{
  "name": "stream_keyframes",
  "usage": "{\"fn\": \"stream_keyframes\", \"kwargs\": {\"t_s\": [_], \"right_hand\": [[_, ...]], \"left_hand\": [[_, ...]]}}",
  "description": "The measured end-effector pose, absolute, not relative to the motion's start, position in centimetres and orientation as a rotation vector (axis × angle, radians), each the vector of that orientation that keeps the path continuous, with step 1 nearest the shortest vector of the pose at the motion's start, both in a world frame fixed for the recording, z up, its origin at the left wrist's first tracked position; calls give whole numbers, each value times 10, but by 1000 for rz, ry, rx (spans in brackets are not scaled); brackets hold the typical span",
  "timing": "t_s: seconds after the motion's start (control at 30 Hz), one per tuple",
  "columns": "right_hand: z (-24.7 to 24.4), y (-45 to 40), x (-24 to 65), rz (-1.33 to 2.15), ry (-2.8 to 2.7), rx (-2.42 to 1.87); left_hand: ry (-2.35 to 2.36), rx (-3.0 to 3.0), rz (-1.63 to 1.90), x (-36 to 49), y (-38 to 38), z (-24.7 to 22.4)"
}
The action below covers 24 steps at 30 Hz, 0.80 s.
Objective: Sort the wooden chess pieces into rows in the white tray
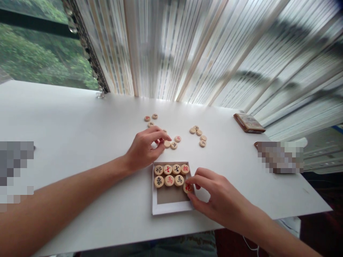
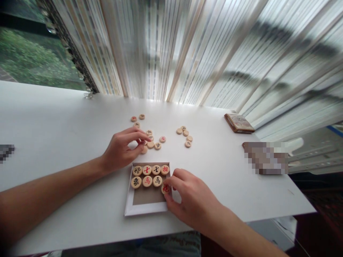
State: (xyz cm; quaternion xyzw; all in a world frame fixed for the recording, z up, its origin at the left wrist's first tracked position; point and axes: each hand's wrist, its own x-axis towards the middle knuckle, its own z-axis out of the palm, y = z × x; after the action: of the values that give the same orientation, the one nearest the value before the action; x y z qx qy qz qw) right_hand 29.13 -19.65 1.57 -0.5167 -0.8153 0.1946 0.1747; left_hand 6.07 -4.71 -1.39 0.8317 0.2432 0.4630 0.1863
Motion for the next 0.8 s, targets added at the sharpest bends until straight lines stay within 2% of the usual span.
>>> {"fn": "stream_keyframes", "kwargs": {"t_s": [0.3,0.8], "right_hand": [[12,-204,284,369,-2330,-1575],[8,-199,283,326,-2305,-1638]], "left_hand": [[709,2341,1291,61,-47,-12],[698,2349,1288,61,-48,-12]]}}
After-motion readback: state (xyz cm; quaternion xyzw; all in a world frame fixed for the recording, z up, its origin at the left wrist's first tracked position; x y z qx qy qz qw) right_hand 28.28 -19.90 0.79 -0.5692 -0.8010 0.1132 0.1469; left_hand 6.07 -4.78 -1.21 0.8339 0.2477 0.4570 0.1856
